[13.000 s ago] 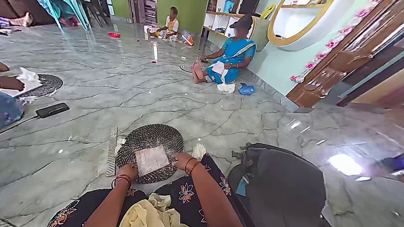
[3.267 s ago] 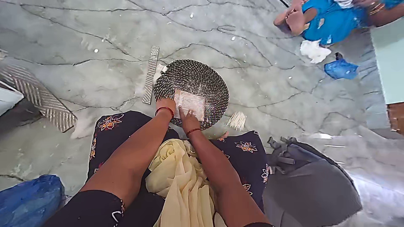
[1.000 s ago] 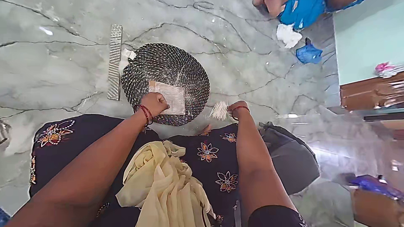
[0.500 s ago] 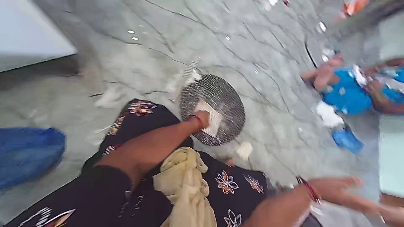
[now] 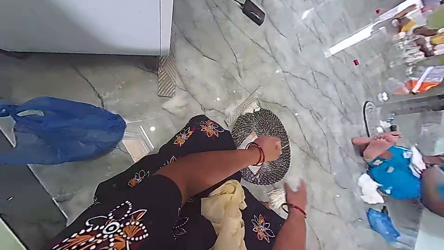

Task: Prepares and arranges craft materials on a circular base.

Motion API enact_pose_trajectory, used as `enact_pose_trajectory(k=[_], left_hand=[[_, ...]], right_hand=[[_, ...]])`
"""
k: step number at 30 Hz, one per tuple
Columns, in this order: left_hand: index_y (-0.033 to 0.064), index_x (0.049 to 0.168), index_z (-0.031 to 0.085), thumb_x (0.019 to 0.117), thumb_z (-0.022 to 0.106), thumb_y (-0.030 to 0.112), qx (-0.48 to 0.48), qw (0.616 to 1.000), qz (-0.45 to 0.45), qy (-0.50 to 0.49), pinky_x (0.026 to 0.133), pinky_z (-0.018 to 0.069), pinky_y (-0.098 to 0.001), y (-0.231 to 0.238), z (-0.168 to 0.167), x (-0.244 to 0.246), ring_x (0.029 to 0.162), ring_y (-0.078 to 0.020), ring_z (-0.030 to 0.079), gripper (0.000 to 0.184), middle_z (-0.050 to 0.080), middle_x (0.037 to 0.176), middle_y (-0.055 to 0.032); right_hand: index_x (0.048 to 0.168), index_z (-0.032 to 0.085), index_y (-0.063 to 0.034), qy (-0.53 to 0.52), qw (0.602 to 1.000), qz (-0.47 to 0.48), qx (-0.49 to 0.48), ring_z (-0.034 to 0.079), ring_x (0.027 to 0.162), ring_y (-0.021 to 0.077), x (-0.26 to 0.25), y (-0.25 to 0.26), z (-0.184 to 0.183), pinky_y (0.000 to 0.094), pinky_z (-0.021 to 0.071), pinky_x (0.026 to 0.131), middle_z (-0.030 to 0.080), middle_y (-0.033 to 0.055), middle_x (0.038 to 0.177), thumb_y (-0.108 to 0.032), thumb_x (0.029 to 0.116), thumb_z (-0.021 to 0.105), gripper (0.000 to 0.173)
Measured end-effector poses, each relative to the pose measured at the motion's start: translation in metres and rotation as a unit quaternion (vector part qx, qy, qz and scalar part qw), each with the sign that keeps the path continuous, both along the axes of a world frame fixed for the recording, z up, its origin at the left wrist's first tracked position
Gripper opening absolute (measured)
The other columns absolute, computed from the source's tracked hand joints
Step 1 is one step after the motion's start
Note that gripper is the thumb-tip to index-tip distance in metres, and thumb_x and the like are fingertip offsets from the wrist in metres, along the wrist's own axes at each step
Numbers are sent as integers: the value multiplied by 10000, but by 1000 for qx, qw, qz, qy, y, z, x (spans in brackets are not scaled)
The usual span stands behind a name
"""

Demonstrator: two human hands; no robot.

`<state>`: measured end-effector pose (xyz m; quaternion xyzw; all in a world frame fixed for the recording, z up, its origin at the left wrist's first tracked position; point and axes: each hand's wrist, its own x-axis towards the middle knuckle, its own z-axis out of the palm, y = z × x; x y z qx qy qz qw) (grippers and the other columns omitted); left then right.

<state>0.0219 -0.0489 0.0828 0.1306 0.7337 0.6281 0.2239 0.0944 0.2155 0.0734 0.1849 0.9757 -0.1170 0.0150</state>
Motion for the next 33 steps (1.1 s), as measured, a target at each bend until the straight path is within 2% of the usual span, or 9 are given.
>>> enact_pose_trajectory(k=[3,9,13,16,19,22,27,30,33], left_hand=[[-93,1215,654,1079,517,118,43,999,21,7,999,506,-526,-13,7,-10,1116,-355,676,286,706,1141,-258],[-82,1191,681,1063,553,81,110,982,150,25,968,528,-529,-60,16,-31,1057,-357,696,244,721,1095,-253],[-95,1189,692,1035,548,23,12,965,245,91,1039,518,-461,-143,-1,-35,1142,-325,692,241,709,1207,-247],[-123,1139,681,1037,533,40,-122,947,288,70,1013,508,-521,-223,-27,1,1108,-381,679,243,696,1155,-282],[-112,1103,681,1058,509,74,-222,927,302,-17,936,508,-593,-280,-52,60,1016,-421,688,258,704,1040,-288],[-90,1093,691,1060,506,59,-264,908,312,-93,910,512,-621,-295,-75,118,979,-434,687,240,704,993,-277],[-105,1100,694,1042,507,34,-228,917,303,-123,957,514,-569,-281,-87,158,1044,-404,687,240,710,1059,-272],[-105,1073,694,1050,510,51,-205,921,313,-110,917,518,-534,-273,-79,150,985,-371,681,242,704,1018,-259],[-100,1104,706,1039,533,42,-193,914,349,-78,937,530,-518,-270,-72,138,996,-360,692,233,715,1050,-260]], right_hand=[[1561,238,145,-129,985,112,-25,228,1523,534,-17,-47,-34,564,202,1256,212,426,1604,-122,925,755,862],[1504,381,143,-89,981,161,-63,361,1491,453,-63,-138,-63,503,285,1230,350,366,1578,-139,1004,619,622],[1398,565,80,-97,967,211,-104,602,1269,402,-108,-223,-27,529,421,1105,622,314,1340,-170,1062,557,418],[1360,617,36,-112,935,312,-126,636,1215,403,-138,-281,-14,576,466,1050,661,271,1298,-187,1039,614,391],[1215,707,44,-135,865,473,-99,573,1305,426,-150,-346,-24,579,444,1077,627,278,1354,-138,957,724,316],[1049,786,-16,-217,743,632,30,355,1461,535,-151,-401,-57,726,334,1112,457,284,1551,-103,883,785,187],[1312,704,-102,-319,607,681,257,180,1553,490,-119,-448,-81,779,251,1123,318,110,1684,-13,959,641,370],[1379,633,-43,-302,662,644,235,343,1505,424,-119,-442,-75,734,297,1119,461,97,1603,-6,1014,533,381],[1329,627,68,-179,824,538,0,484,1400,456,-133,-409,-56,639,390,1113,522,261,1504,-2,1012,531,338]])
